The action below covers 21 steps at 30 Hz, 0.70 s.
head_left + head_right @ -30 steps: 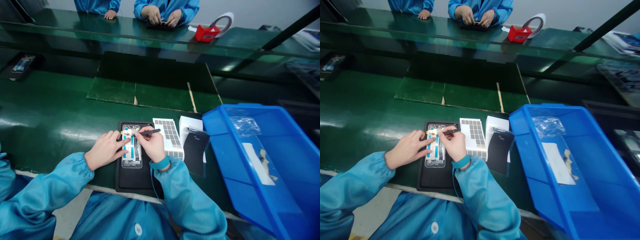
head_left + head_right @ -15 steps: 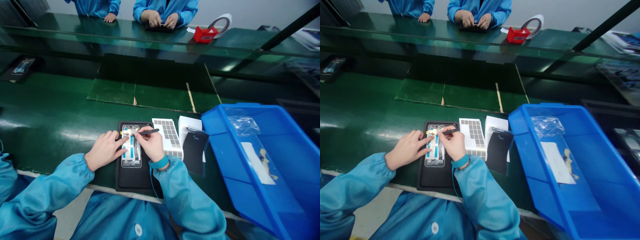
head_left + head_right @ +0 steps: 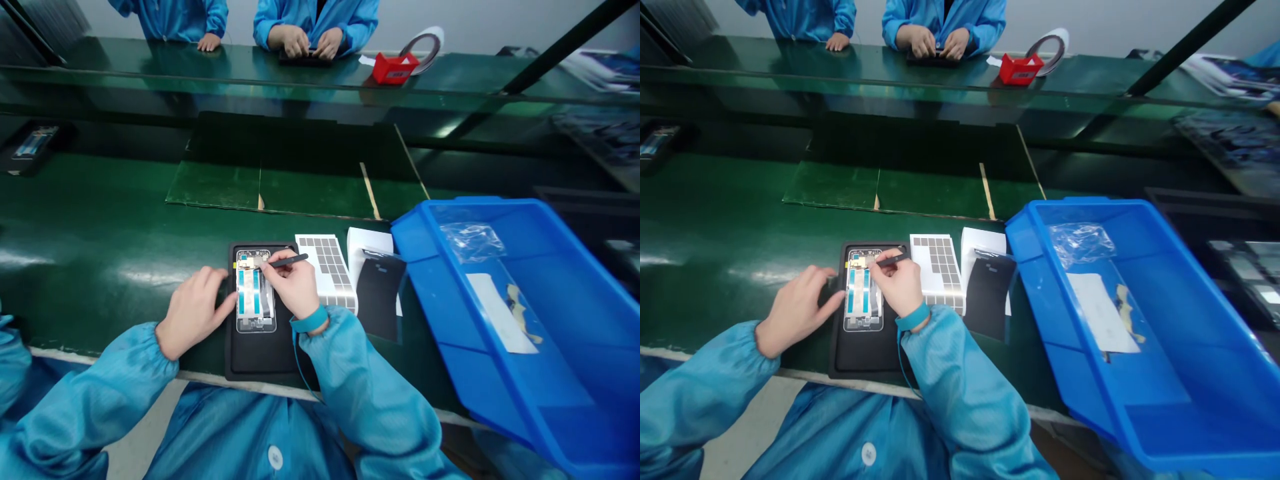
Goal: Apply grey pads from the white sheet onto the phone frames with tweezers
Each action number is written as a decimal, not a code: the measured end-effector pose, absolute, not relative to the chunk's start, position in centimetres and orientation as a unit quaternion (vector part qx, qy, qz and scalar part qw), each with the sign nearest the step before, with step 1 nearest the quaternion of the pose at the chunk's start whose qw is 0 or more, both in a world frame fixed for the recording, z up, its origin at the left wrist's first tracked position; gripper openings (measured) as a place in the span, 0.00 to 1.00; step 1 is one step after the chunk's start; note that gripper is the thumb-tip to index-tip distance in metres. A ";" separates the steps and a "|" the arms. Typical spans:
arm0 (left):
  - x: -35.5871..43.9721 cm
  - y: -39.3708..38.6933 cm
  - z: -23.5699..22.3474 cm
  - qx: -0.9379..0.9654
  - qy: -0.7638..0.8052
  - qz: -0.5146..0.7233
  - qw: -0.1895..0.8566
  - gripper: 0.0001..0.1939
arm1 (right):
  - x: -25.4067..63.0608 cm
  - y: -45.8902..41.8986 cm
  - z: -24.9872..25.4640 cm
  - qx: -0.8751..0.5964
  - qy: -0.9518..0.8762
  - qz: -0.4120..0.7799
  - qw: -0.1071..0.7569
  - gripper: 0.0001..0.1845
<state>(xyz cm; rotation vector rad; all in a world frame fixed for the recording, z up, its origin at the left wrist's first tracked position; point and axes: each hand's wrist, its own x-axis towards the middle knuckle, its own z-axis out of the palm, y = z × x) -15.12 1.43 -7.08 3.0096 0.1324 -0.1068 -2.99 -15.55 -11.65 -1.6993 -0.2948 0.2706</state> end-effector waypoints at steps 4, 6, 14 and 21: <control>-14.8 0.7 -7.5 0.976 0.133 -0.155 0.083 0.17 | -2.9 -15.4 -11.7 -0.738 -0.133 0.116 0.651 0.10; -14.4 0.0 -7.7 0.971 0.138 -0.181 0.068 0.19 | -2.9 -15.5 -11.7 -0.717 -0.134 0.112 0.675 0.11; -15.1 3.2 -5.8 0.962 0.208 -0.178 -0.004 0.18 | -1.9 -17.0 -12.4 -0.639 -0.069 0.024 0.766 0.14; -18.1 15.6 -2.8 0.906 0.367 -0.166 -0.135 0.21 | -1.9 -16.5 -12.1 -0.681 -0.124 0.025 0.721 0.13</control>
